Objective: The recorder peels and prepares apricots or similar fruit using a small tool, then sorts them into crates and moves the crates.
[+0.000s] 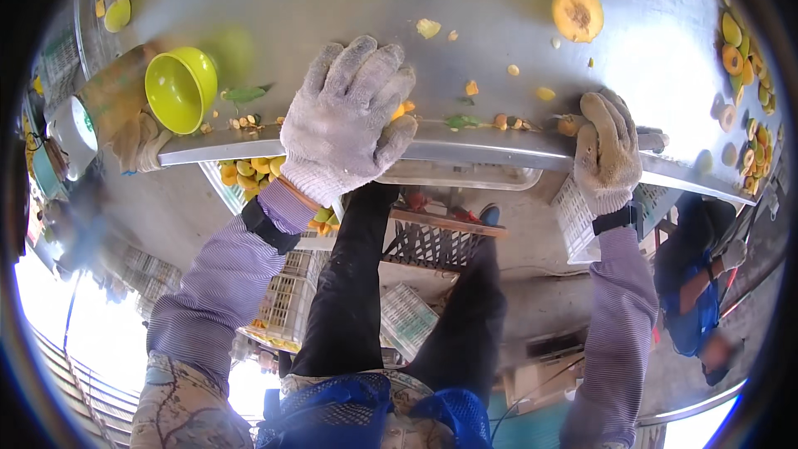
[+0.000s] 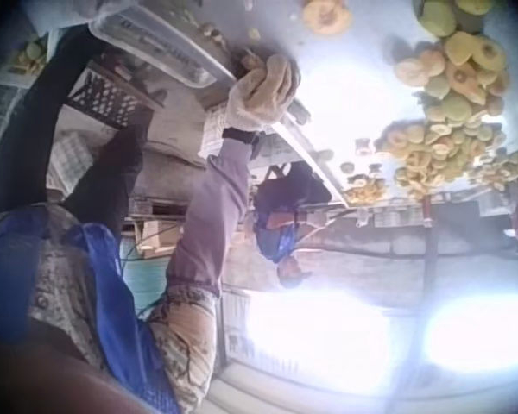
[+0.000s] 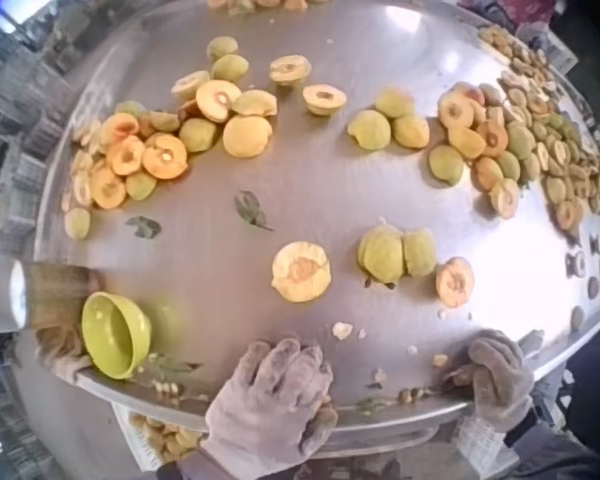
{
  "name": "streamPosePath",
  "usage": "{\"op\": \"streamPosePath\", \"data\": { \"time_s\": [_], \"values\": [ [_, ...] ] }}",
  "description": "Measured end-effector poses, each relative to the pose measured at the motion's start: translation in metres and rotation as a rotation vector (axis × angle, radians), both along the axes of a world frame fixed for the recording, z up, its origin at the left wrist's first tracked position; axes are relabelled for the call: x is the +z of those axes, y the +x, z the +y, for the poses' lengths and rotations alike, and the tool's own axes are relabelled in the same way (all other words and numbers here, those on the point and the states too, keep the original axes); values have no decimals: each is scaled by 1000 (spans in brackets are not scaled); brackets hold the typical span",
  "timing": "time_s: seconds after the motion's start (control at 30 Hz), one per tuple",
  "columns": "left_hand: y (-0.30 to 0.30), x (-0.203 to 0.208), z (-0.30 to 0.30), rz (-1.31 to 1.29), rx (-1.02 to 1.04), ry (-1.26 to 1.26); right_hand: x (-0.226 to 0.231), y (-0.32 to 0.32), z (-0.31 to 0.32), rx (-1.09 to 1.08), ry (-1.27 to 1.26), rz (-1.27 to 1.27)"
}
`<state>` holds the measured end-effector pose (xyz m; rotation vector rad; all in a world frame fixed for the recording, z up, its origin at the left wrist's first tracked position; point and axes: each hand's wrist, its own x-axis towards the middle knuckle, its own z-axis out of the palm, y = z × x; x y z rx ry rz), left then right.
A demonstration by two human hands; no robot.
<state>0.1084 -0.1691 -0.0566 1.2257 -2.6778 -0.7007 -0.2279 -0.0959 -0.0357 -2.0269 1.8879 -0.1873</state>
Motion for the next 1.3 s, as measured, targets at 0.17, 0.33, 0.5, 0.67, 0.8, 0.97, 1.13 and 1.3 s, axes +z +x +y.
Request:
{"op": "streamPosePath", "data": {
  "time_s": [0.17, 0.33, 0.5, 0.67, 0.8, 0.97, 1.13, 1.3],
  "values": [
    [3, -2, 4, 35, 37, -42, -6, -5, 6, 46, 15, 57],
    [-1, -8, 11, 79, 76, -74, -11, -15, 15, 51, -30, 9],
    [7, -4, 13, 92, 83, -150, -17, -16, 15, 42, -66, -74],
    [11, -10, 20, 98, 110, -458, -31, -8, 18, -158, -50, -234],
    [25, 42, 125, 261, 317, -222, -12, 25, 30, -115, -185, 316],
    [137, 88, 357, -36, 494, 233, 54, 93, 152, 2, -204, 31],
    [219, 171, 546, -525, 795, 728, 72, 78, 346, -163, 366, -192],
    [233, 222, 666, -421, 1033, 1169, 152, 82, 468, -223, 768, -108]
  ]
}}
